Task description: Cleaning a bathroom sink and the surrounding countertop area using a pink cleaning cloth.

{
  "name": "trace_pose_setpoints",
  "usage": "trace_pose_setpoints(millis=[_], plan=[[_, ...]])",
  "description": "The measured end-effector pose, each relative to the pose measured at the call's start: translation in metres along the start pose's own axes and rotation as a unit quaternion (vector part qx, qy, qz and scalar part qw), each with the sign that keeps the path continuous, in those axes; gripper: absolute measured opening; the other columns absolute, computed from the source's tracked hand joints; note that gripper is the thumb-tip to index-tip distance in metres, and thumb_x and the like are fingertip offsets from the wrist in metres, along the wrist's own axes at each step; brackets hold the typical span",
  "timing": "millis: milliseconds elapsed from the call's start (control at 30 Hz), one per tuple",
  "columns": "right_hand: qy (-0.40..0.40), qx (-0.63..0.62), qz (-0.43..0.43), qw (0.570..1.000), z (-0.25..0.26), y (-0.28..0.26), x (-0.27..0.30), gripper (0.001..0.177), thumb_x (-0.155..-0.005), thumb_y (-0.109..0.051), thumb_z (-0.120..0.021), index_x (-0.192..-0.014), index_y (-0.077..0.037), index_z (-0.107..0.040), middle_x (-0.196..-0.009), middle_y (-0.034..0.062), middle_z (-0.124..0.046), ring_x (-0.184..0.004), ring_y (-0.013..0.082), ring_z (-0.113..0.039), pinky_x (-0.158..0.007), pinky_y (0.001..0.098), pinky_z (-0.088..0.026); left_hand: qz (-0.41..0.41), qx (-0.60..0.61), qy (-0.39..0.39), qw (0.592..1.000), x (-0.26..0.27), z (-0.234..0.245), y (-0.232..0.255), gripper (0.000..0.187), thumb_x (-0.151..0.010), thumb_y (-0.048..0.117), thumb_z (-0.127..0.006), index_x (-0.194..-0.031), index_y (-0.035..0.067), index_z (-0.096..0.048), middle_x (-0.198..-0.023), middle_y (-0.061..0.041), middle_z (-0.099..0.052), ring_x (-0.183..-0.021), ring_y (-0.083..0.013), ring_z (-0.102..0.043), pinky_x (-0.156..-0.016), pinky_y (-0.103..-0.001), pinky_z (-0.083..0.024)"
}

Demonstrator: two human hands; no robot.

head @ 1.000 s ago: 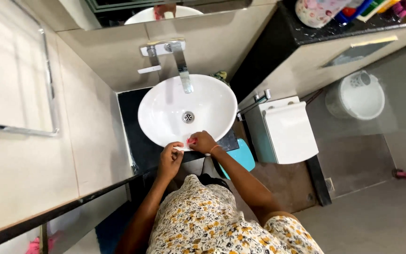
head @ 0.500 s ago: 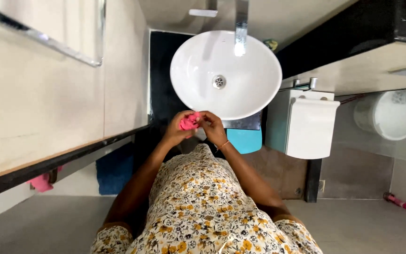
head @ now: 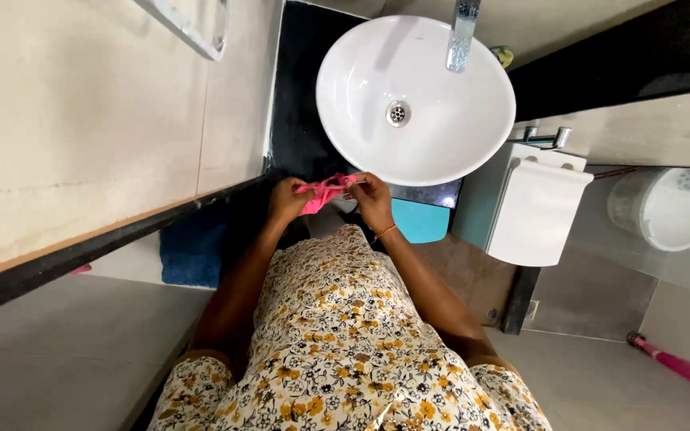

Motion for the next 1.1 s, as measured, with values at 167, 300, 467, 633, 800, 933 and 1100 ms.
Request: trace_pose_setpoints(millis=[167,300,467,633,800,933,1100], plan=[[-0.005,0.074,-0.043,0.996,-0.009,0.006,0.0,0.012,-0.1,-0.007,-0.067,-0.107,0.003,-0.07,-0.094,0.0105,-0.075,-0.081,0.0144,-0.071,-0.076,0.0305,-0.06,-0.146,0.069,0.148,0.976,0.015,0.007,0.02,0.042,-0.086,0.017,-0.079,-0.124,0.005,-0.066,-0.117,-0.015,-0.072,-0.109,-0.0247,-0.071,-0.097,-0.035,-0.055],[-0.078,0.236,0.01,0.968,-0.013,-0.02,0.002,0.024,-0.097,-0.005,-0.068,-0.12,0.002,-0.072,-0.102,0.0122,-0.076,-0.087,0.0144,-0.071,-0.077,0.0298,-0.059,-0.273,-0.09,0.203,0.936,0.029,0.022,0.056,0.077,-0.08,0.018,-0.084,-0.147,0.008,-0.048,-0.149,-0.024,-0.046,-0.137,-0.0434,-0.049,-0.115,-0.05,-0.044],[-0.108,0.37,0.03,0.922,-0.013,-0.036,0.008,0.04,-0.085,-0.003,-0.073,-0.125,0.0,-0.066,-0.125,0.0191,-0.066,-0.077,0.0219,-0.072,-0.07,0.0329,-0.058,-0.163,-0.24,0.131,0.948,0.016,0.006,0.053,0.093,-0.077,0.022,-0.085,-0.157,0.008,-0.039,-0.154,-0.036,-0.025,-0.135,-0.057,-0.035,-0.111,-0.06,-0.037],[-0.08,0.324,0.074,0.94,-0.015,-0.067,0.02,0.033,-0.091,0.0,-0.067,-0.124,0.0,-0.068,-0.122,0.0161,-0.07,-0.091,0.0244,-0.074,-0.078,0.033,-0.06,-0.134,-0.277,0.126,0.943,0.005,-0.017,0.06,0.076,-0.08,0.032,-0.087,-0.146,0.021,-0.051,-0.153,-0.033,-0.024,-0.136,-0.0571,-0.033,-0.106,-0.061,-0.036],[-0.004,0.372,0.147,0.916,-0.007,-0.096,0.019,0.025,-0.09,0.0,-0.067,-0.115,-0.001,-0.071,-0.12,0.0179,-0.069,-0.097,0.0292,-0.07,-0.077,0.0347,-0.058,-0.179,-0.25,0.052,0.95,-0.027,-0.045,0.046,0.043,-0.085,0.02,-0.073,-0.128,0.025,-0.075,-0.152,-0.021,-0.033,-0.141,-0.0467,-0.035,-0.116,-0.051,-0.041],[-0.042,0.395,0.197,0.896,0.001,-0.103,0.014,0.024,-0.09,0.001,-0.067,-0.114,-0.002,-0.07,-0.12,0.0176,-0.069,-0.108,0.0337,-0.068,-0.089,0.0388,-0.057,-0.225,-0.335,0.047,0.914,-0.082,-0.078,0.003,0.032,-0.081,0.016,-0.071,-0.113,0.015,-0.077,-0.154,-0.022,-0.037,-0.14,-0.0494,-0.036,-0.111,-0.051,-0.041],[-0.112,0.421,0.215,0.874,0.016,-0.105,-0.002,0.021,-0.09,-0.001,-0.07,-0.111,-0.003,-0.071,-0.118,0.0136,-0.07,-0.111,0.0337,-0.067,-0.096,0.042,-0.054,-0.217,-0.379,0.117,0.892,-0.076,-0.057,0.004,0.025,-0.097,0.022,-0.063,-0.114,0.007,-0.073,-0.139,-0.018,-0.058,-0.133,-0.0428,-0.049,-0.107,-0.058,-0.04]])
Point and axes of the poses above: each hand's wrist, its own x-axis away from the middle knuckle, its own z-axis out of the back of the hand, y = z × x, the point moved 2 cm from there along -x, towards the middle knuckle
